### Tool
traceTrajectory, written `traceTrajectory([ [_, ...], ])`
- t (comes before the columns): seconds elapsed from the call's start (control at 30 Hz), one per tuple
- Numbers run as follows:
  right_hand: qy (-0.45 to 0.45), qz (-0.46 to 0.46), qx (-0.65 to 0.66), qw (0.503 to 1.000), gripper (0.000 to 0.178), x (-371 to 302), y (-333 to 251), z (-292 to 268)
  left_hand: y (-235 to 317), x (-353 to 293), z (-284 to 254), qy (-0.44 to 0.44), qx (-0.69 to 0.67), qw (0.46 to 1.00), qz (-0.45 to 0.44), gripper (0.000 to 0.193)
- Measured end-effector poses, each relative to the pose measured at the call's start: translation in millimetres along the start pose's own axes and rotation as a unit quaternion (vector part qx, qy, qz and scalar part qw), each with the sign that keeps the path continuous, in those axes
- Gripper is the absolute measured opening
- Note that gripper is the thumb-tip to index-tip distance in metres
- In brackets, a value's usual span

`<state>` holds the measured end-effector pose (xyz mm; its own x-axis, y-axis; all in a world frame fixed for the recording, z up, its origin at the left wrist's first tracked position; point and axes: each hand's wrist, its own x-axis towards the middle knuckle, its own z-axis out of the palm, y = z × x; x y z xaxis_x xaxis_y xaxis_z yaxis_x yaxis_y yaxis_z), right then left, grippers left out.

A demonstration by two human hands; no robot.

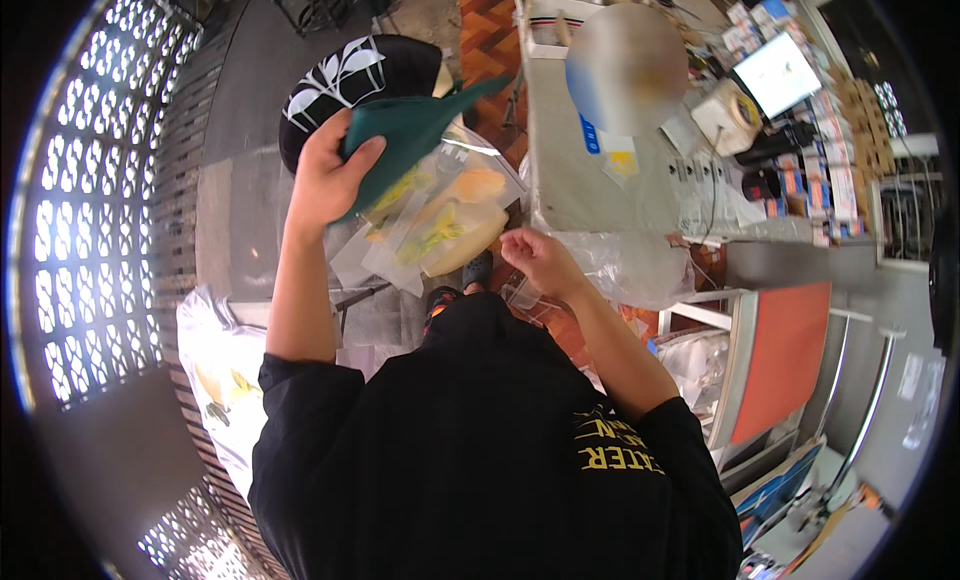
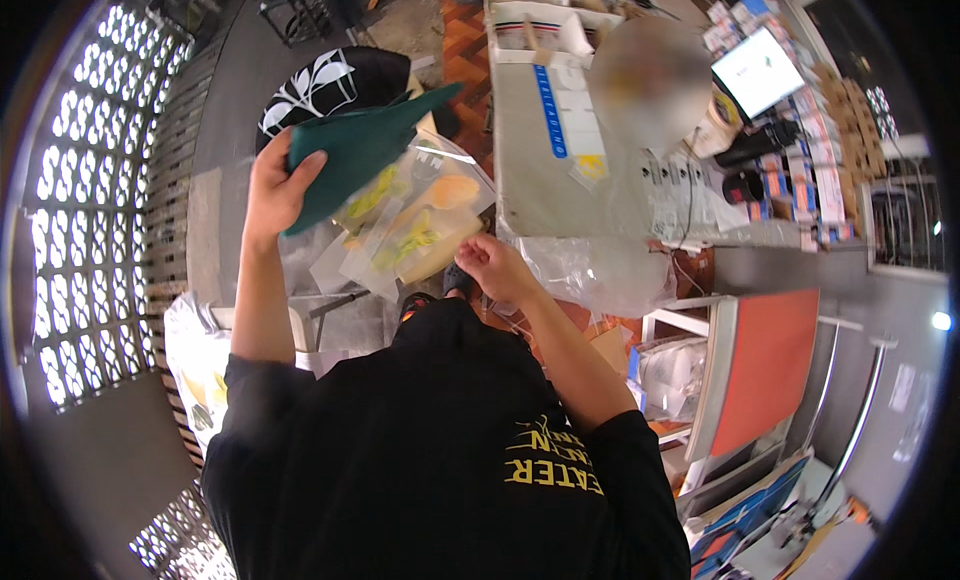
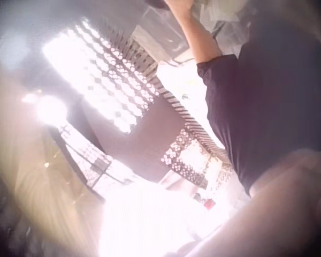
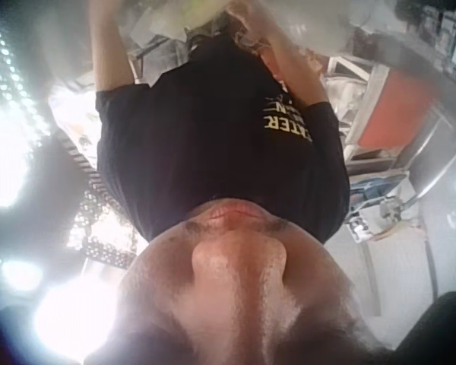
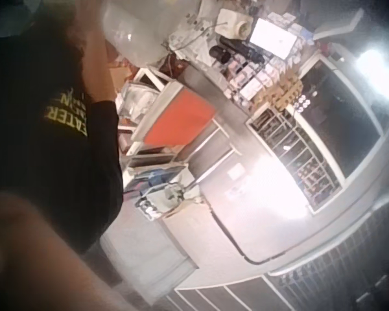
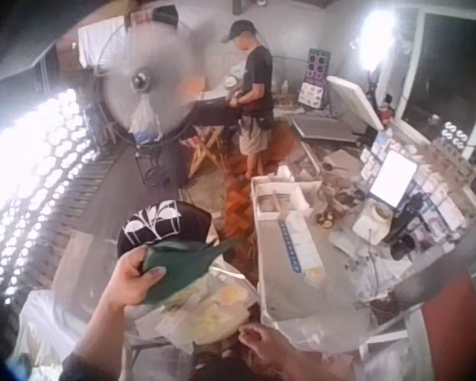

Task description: The person places a green t-shirt onto a printing pallet, trims a transfer sheet using shears, and positions the transfer onto the center of the shirt.

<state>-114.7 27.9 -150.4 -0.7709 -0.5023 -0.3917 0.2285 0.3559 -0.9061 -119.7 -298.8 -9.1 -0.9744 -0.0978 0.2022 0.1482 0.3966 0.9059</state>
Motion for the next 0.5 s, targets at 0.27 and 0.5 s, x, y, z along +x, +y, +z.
traceTrajectory([
  [0.27, 0.112, -0.208, 0.485, 0.842, 0.047, -139, -45, -75, 95, -61, 80, 0.053, -0.409, 0.911, 0.017, 0.046],
  [0.5, 0.189, -0.499, 0.431, 0.728, 0.027, -313, -77, -119, 106, -111, 178, -0.478, -0.256, 0.837, 0.071, 0.033],
])
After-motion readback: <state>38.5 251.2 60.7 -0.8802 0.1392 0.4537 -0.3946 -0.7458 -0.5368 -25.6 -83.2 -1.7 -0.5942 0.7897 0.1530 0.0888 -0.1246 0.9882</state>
